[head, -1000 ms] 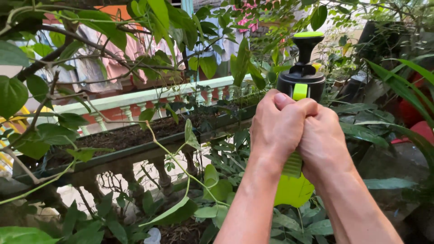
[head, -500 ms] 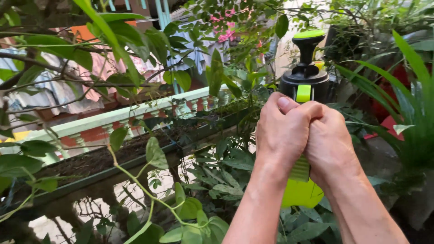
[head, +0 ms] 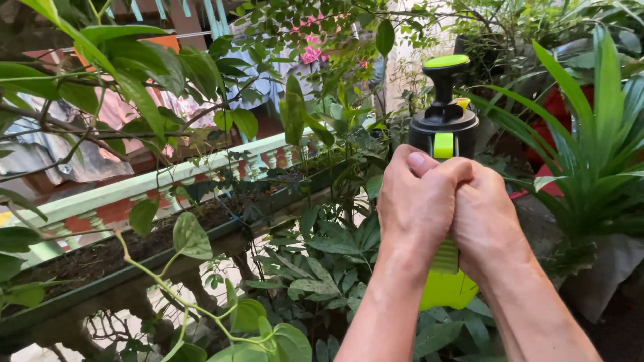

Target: The recorder is using a manual pressure sprayer to apply liquid to various potted plants in a home garden area.

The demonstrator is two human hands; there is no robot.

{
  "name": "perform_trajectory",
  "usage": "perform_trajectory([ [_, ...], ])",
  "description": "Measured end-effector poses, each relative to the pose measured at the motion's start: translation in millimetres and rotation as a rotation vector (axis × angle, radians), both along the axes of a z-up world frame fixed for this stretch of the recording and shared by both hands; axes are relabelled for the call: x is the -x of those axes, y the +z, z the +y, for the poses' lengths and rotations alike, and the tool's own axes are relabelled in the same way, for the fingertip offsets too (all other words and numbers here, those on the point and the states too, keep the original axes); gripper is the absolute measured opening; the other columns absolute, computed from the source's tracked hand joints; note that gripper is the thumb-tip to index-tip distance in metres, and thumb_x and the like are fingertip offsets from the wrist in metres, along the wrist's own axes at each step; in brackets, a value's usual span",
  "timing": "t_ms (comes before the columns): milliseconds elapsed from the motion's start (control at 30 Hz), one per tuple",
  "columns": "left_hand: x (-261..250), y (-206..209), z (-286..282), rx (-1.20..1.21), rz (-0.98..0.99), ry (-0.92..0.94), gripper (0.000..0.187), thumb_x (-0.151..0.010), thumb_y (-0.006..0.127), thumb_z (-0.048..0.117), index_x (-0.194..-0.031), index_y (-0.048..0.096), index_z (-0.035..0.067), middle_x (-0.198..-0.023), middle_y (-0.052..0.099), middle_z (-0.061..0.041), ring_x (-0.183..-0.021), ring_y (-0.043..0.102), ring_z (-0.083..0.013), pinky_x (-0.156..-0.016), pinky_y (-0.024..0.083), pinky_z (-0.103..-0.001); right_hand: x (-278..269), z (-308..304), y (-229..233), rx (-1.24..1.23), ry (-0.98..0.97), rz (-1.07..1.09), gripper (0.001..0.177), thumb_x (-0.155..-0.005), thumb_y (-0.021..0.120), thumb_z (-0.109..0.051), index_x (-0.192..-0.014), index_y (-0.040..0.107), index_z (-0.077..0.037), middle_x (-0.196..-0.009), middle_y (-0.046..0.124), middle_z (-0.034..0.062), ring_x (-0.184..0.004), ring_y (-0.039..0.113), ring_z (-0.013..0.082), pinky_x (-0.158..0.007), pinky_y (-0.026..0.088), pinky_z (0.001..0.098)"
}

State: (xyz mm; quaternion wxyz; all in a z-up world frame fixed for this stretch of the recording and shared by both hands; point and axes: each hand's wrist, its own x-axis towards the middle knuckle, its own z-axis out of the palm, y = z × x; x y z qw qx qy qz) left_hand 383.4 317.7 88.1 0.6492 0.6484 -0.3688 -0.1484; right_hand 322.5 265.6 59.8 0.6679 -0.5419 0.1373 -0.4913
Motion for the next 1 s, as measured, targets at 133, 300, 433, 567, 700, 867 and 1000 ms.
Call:
perform_trajectory([
  [133,4,-3,-6,-0.010,-0.003,0.003,0.047,-0.063,0.073,0.040,-0.094,0.065,0.006,-0.096,0.075,-0.017,-0.095,0.072,-0.0325,-0.087,0.053,-0.042,3,-7,-4,0.004,-0.017,0.009,0.023,-0.097,0.068,-0.022,-0.091,0.071,0.000,-0.081,0.069,0.0027,-0.066,0.061,0.0093,-0.055,0.049,0.0288],
  [300,8,-6,-10,-0.030,0.013,0.019,0.047,-0.062,0.073,0.039,-0.094,0.066,0.006,-0.095,0.075,-0.017,-0.094,0.072,-0.0325,-0.086,0.053,-0.042,6,-13,-12,-0.014,-0.014,0.008,0.022,-0.097,0.069,-0.023,-0.092,0.071,-0.001,-0.082,0.069,0.0012,-0.067,0.060,0.0090,-0.056,0.049,0.0282],
  [433,10,-12,-12,-0.010,0.026,0.024,0.047,-0.062,0.073,0.039,-0.096,0.065,0.006,-0.094,0.075,-0.017,-0.092,0.072,-0.0328,-0.086,0.053,-0.041,7,-15,-16,-0.003,0.001,0.002,0.021,-0.096,0.069,-0.024,-0.091,0.070,-0.003,-0.081,0.069,0.0002,-0.067,0.061,0.0088,-0.057,0.049,0.0279],
  [567,12,-16,-13,0.013,0.034,0.040,0.048,-0.062,0.073,0.040,-0.095,0.064,0.005,-0.093,0.075,-0.016,-0.091,0.073,-0.0314,-0.083,0.055,-0.041,8,-16,-17,0.028,0.001,0.026,0.020,-0.094,0.069,-0.023,-0.092,0.072,-0.004,-0.081,0.069,0.0002,-0.068,0.061,0.0079,-0.058,0.050,0.0273],
  [700,15,-15,-13,0.009,0.038,0.054,0.048,-0.062,0.073,0.039,-0.094,0.064,0.005,-0.092,0.075,-0.016,-0.090,0.073,-0.0308,-0.083,0.055,-0.040,8,-22,-22,0.033,0.039,0.006,0.022,-0.096,0.069,-0.023,-0.090,0.070,-0.002,-0.080,0.068,0.0008,-0.067,0.060,0.0089,-0.057,0.049,0.0288],
  [867,17,-19,-18,-0.006,0.020,0.076,0.048,-0.063,0.072,0.039,-0.094,0.064,0.004,-0.092,0.074,-0.016,-0.089,0.072,-0.0309,-0.084,0.054,-0.040,9,-26,-27,-0.015,-0.001,0.039,0.021,-0.095,0.068,-0.023,-0.089,0.069,-0.003,-0.080,0.068,0.0006,-0.067,0.060,0.0088,-0.058,0.050,0.0286],
  [1000,22,-19,-17,-0.006,0.067,0.080,0.047,-0.062,0.072,0.038,-0.094,0.064,0.005,-0.091,0.074,-0.015,-0.088,0.072,-0.0286,-0.083,0.054,-0.039,11,-32,-34,0.025,0.005,0.025,0.019,-0.095,0.070,-0.021,-0.089,0.067,-0.003,-0.081,0.068,0.0003,-0.068,0.059,0.0078,-0.058,0.050,0.0276],
])
